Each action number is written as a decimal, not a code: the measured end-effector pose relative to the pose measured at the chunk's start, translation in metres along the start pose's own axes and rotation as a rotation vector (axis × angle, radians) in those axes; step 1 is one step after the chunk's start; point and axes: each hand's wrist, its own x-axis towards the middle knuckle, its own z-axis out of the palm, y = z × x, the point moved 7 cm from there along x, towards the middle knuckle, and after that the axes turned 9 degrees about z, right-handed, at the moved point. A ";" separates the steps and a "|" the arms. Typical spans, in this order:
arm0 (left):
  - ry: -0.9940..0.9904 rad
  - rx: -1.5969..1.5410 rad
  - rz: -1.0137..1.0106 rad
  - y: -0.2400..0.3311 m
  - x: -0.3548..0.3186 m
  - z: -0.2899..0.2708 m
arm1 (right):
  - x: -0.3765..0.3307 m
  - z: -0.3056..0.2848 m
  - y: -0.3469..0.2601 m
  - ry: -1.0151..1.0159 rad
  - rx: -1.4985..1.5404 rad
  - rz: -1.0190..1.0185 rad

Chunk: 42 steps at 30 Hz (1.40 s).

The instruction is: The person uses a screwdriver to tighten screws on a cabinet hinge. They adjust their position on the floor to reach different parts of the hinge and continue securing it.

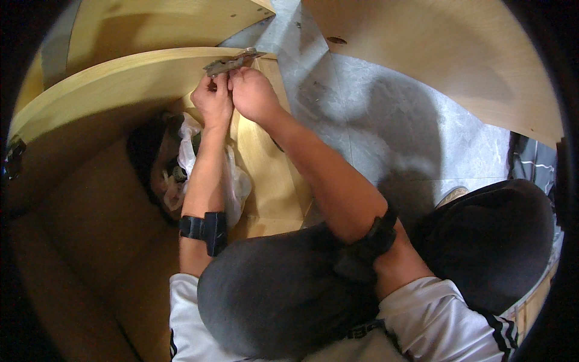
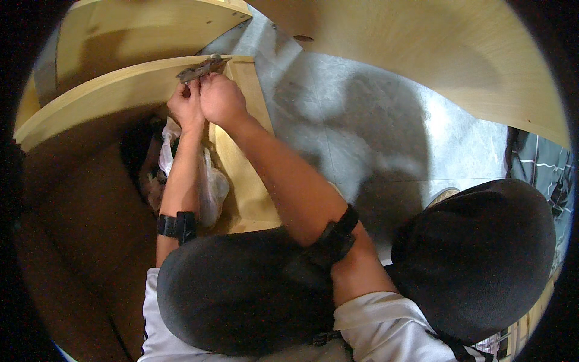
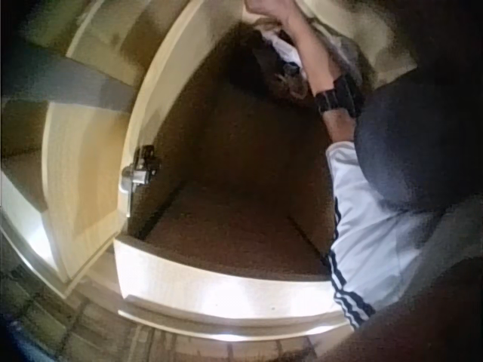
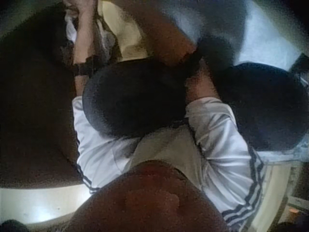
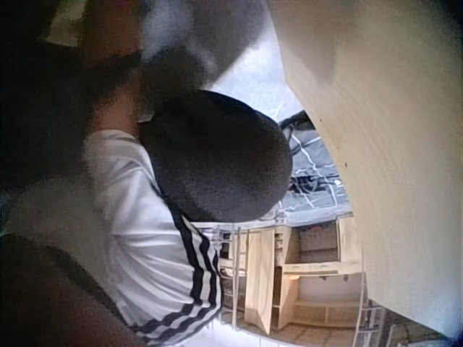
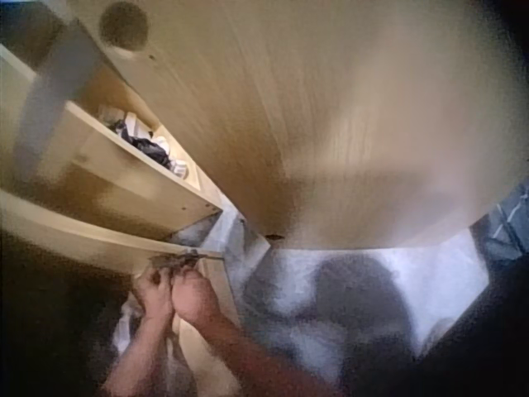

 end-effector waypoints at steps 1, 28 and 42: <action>-0.020 0.008 -0.010 -0.002 0.000 0.001 | -0.001 0.000 0.000 0.024 0.024 0.005; -0.161 0.155 0.021 -0.011 0.003 -0.001 | -0.015 -0.002 -0.004 0.165 0.256 0.121; -0.199 -0.111 -0.205 -0.024 0.003 0.001 | -0.024 -0.011 -0.018 0.232 0.141 0.078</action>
